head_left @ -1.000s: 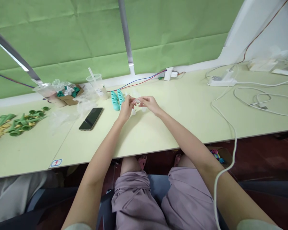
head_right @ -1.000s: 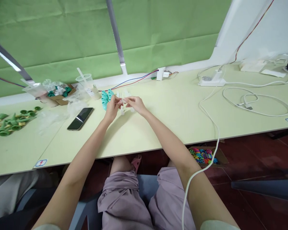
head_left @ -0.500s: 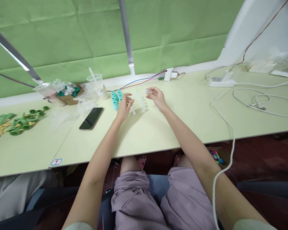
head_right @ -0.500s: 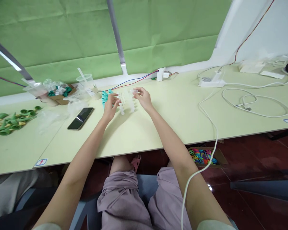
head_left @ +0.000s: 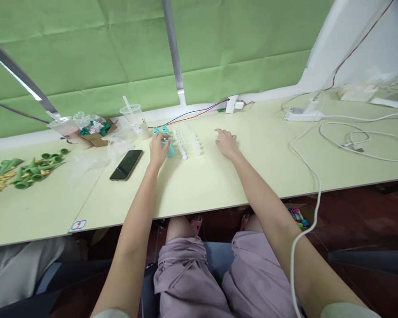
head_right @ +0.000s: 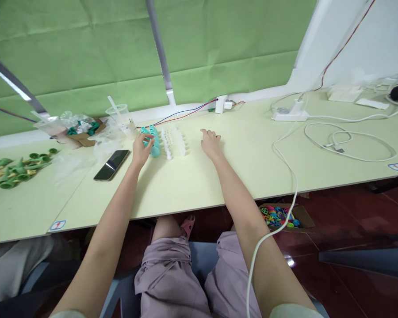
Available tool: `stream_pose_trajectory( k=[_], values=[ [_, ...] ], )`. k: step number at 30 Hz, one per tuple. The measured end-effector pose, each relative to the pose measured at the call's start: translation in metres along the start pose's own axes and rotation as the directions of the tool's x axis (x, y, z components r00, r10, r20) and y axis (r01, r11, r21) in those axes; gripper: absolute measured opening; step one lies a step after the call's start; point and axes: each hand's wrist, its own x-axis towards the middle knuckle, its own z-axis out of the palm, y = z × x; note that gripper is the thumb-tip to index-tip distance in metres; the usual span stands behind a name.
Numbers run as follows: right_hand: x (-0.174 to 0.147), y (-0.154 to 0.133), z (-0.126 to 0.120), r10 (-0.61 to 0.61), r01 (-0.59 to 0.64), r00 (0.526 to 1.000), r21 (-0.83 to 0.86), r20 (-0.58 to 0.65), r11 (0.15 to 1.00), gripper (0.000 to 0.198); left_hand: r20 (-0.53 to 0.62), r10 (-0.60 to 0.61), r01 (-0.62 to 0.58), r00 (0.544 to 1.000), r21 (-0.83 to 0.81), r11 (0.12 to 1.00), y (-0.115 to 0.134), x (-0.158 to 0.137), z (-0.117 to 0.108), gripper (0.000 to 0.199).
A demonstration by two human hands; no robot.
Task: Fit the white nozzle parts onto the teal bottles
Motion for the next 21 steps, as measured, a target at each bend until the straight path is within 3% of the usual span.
stream_pose_trajectory(
  k=[4,9,17,21],
  values=[
    [0.000,0.000,-0.005,0.026,-0.022,0.998,-0.069,0.063,0.997,0.053,0.071,-0.055,0.040,0.996,0.190,0.981,0.004,-0.003,-0.008,0.018],
    [0.000,-0.001,-0.010,0.033,-0.028,0.998,-0.093,0.046,0.995,0.056,0.150,-0.110,0.054,0.983,0.335,0.941,0.001,-0.003,-0.019,0.029],
    [0.002,-0.006,-0.018,0.080,-0.082,0.989,-0.014,-0.120,0.996,0.041,0.194,-0.117,0.035,0.974,0.384,0.923,-0.018,-0.003,-0.022,0.033],
    [0.004,-0.004,-0.023,0.166,-0.154,0.967,0.072,-0.194,0.985,0.037,0.160,-0.118,0.069,0.980,0.280,0.958,-0.022,0.000,-0.018,0.031]
  ],
)
